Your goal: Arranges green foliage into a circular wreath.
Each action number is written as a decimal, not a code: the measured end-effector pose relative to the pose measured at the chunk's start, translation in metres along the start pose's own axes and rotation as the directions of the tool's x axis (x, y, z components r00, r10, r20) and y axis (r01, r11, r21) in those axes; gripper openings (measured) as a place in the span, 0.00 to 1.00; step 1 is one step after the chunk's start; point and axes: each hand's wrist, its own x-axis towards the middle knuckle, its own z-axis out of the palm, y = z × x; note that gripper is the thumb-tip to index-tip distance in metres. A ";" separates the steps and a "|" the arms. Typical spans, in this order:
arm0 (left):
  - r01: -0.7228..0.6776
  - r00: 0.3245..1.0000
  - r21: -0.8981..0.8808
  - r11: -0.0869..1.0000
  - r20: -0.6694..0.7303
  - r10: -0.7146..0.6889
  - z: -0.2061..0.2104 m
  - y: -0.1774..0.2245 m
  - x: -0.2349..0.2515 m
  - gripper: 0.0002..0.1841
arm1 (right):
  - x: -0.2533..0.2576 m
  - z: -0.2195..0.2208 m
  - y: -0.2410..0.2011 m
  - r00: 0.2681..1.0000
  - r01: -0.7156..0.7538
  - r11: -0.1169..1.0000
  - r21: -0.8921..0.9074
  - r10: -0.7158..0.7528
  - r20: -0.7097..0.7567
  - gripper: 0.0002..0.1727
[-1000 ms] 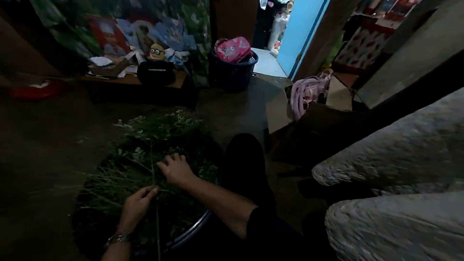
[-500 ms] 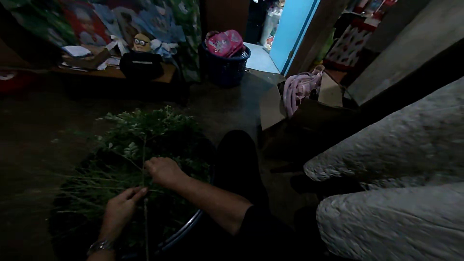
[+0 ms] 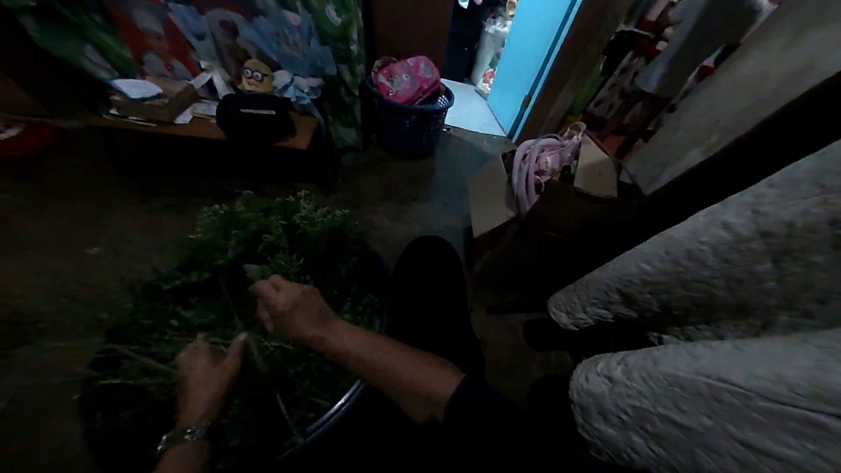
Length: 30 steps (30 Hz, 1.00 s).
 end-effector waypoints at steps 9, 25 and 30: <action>0.089 0.996 -0.644 0.760 0.039 -0.084 -0.016 0.044 -0.028 0.13 | -0.020 0.022 0.002 0.914 0.387 0.919 -0.071 -0.393 -0.100 0.09; 0.051 0.998 -0.716 0.696 0.063 -0.008 -0.023 0.031 -0.024 0.12 | -0.012 -0.001 -0.005 0.928 -0.369 0.806 0.463 0.348 0.134 0.17; -0.016 0.993 -0.574 0.819 0.089 0.082 -0.023 0.029 -0.023 0.09 | -0.005 -0.005 -0.001 0.834 -0.552 0.596 0.583 0.410 0.370 0.27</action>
